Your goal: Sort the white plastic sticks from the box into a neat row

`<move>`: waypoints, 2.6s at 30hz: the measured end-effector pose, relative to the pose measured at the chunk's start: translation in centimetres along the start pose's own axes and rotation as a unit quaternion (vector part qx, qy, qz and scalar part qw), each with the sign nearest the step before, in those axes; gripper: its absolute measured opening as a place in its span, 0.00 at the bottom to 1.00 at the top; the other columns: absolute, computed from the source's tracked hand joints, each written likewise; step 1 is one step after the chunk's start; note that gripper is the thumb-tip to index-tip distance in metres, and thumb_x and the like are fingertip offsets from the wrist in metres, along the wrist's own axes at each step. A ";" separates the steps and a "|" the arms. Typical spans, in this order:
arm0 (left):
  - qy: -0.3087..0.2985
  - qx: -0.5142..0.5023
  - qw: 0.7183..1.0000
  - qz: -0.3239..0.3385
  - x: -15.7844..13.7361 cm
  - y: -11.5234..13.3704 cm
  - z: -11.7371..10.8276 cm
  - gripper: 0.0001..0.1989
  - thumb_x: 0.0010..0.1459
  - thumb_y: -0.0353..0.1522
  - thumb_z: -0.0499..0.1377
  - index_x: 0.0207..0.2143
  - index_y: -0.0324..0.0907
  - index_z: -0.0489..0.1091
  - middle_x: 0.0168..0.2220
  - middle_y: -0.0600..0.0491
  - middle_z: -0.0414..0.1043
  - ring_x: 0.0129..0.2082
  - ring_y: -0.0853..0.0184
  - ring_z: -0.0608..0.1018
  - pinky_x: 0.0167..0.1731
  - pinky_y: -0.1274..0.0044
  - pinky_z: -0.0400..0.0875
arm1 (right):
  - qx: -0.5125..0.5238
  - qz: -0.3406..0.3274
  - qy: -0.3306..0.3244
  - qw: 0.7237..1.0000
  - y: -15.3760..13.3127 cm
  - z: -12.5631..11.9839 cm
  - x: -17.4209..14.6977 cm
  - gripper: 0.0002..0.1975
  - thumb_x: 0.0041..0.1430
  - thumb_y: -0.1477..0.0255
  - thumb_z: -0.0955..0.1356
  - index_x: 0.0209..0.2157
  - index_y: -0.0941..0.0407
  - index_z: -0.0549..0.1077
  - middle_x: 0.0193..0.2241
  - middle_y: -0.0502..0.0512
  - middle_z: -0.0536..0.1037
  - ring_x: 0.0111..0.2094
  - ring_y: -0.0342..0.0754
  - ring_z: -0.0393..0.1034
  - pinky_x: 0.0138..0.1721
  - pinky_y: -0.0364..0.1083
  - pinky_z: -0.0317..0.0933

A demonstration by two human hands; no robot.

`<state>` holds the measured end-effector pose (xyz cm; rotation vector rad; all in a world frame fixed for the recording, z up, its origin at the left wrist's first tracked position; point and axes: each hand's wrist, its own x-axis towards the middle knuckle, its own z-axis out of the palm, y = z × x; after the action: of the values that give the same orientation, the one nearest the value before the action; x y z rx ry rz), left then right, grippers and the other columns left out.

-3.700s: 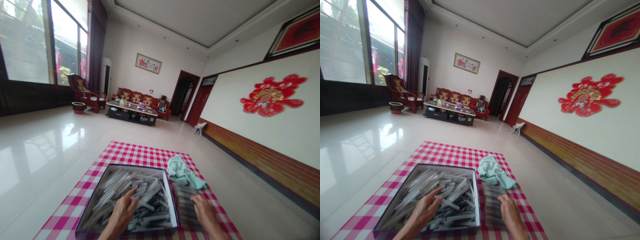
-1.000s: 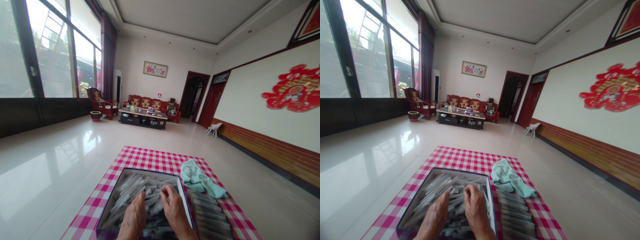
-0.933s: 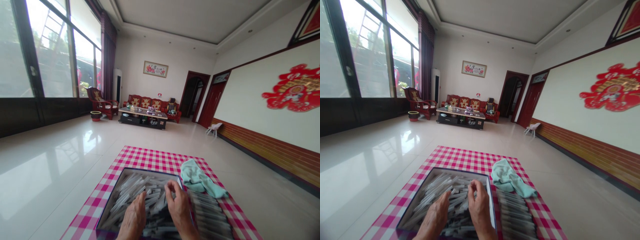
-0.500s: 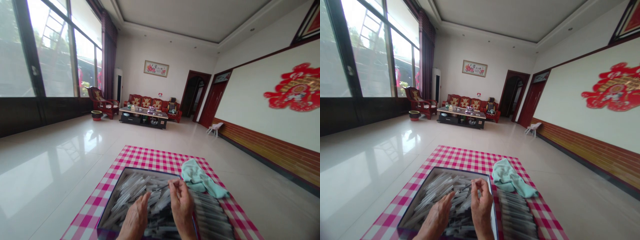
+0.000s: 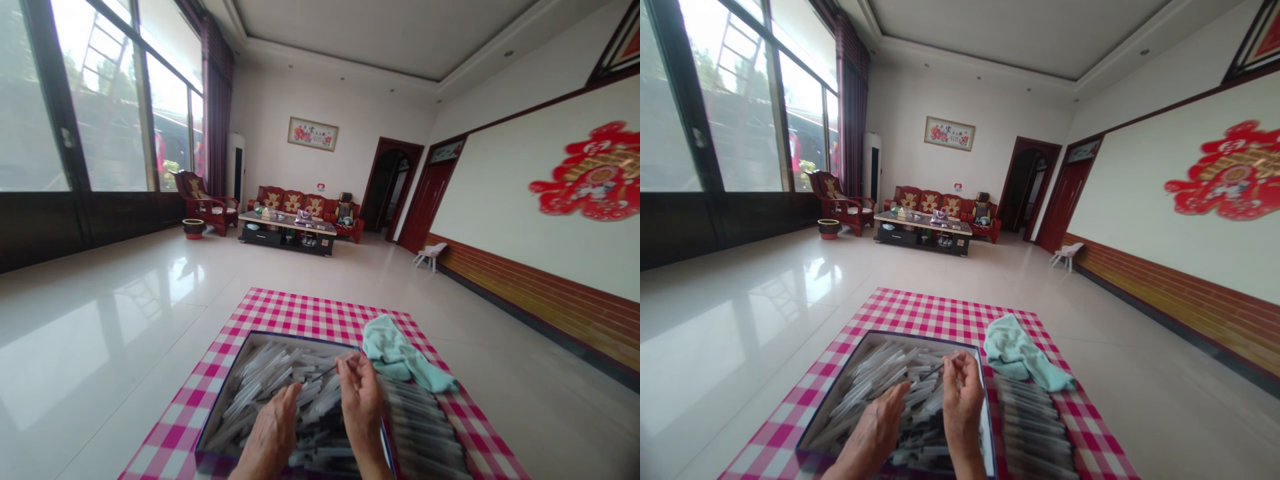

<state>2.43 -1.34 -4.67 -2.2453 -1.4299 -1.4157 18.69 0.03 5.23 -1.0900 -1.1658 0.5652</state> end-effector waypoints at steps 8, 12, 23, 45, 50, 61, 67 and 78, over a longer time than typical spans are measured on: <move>-0.098 -0.103 0.990 -0.010 3.0 2.0 -2.5 0.15 0.64 0.30 0.44 0.47 0.40 0.67 0.35 0.46 0.78 0.32 0.65 0.80 0.33 0.76 0.76 | 0.018 0.074 0.016 0.997 2.0 0.3 0.4 0.21 0.51 0.58 0.69 0.42 0.57 0.68 0.28 0.53 0.78 0.29 0.50 0.74 0.34 0.46 0.69; -0.134 -0.107 0.984 -0.051 3.6 2.4 -3.1 0.15 0.64 0.31 0.46 0.48 0.42 0.68 0.36 0.48 0.78 0.33 0.65 0.81 0.32 0.79 0.74 | -0.024 0.069 -0.047 0.996 2.6 0.7 -1.0 0.16 0.54 0.58 0.67 0.34 0.57 0.73 0.26 0.54 0.78 0.30 0.50 0.74 0.33 0.45 0.68; -0.141 -0.107 0.979 -0.104 3.4 1.8 -3.1 0.19 0.64 0.33 0.45 0.51 0.42 0.69 0.23 0.55 0.76 0.21 0.71 0.76 0.22 0.84 0.67 | -0.134 -0.074 -0.152 0.977 2.5 1.6 -2.3 0.11 0.59 0.67 0.64 0.29 0.56 0.76 0.29 0.54 0.78 0.30 0.47 0.72 0.32 0.42 0.65; -0.105 -0.088 0.973 -0.186 3.0 1.2 -2.9 0.20 0.63 0.33 0.45 0.51 0.37 0.69 0.23 0.52 0.76 0.22 0.68 0.76 0.24 0.79 0.68 | -0.510 -0.089 -0.348 0.781 2.1 2.0 -4.3 0.08 0.51 0.79 0.64 0.25 0.56 0.75 0.35 0.60 0.75 0.40 0.55 0.67 0.44 0.54 0.54; -0.091 -0.096 0.974 -0.183 2.9 1.0 -2.5 0.19 0.62 0.33 0.46 0.49 0.38 0.70 0.24 0.52 0.77 0.23 0.67 0.78 0.26 0.80 0.70 | -0.474 -0.102 -0.376 0.790 2.7 1.8 -4.2 0.06 0.50 0.78 0.66 0.26 0.54 0.75 0.35 0.55 0.75 0.41 0.53 0.66 0.43 0.51 0.53; -0.083 -0.080 0.976 -0.186 2.8 1.0 -2.3 0.18 0.61 0.33 0.46 0.47 0.39 0.71 0.24 0.52 0.78 0.23 0.66 0.79 0.25 0.79 0.70 | -0.439 -0.133 -0.427 0.779 3.0 1.8 -4.2 0.09 0.49 0.78 0.66 0.34 0.53 0.73 0.39 0.53 0.73 0.43 0.52 0.64 0.49 0.52 0.52; -0.090 -0.091 0.973 -0.191 2.9 1.0 -2.5 0.18 0.61 0.33 0.46 0.46 0.39 0.72 0.23 0.52 0.77 0.23 0.66 0.79 0.25 0.79 0.70 | -0.468 -0.137 -0.415 0.768 4.1 2.0 -4.7 0.11 0.51 0.80 0.64 0.35 0.52 0.73 0.38 0.54 0.74 0.43 0.54 0.65 0.49 0.55 0.53; -0.086 -0.103 0.972 -0.192 2.8 1.1 -2.5 0.18 0.61 0.33 0.47 0.47 0.40 0.71 0.24 0.53 0.78 0.25 0.66 0.80 0.27 0.79 0.71 | -0.420 -0.127 -0.433 0.787 4.3 1.7 -4.7 0.18 0.49 0.81 0.65 0.43 0.53 0.71 0.44 0.56 0.74 0.48 0.53 0.65 0.57 0.54 0.49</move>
<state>2.01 -1.42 -0.78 -2.3549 -1.9442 -1.5694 16.22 -1.45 -0.74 -1.4075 -2.5000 0.3049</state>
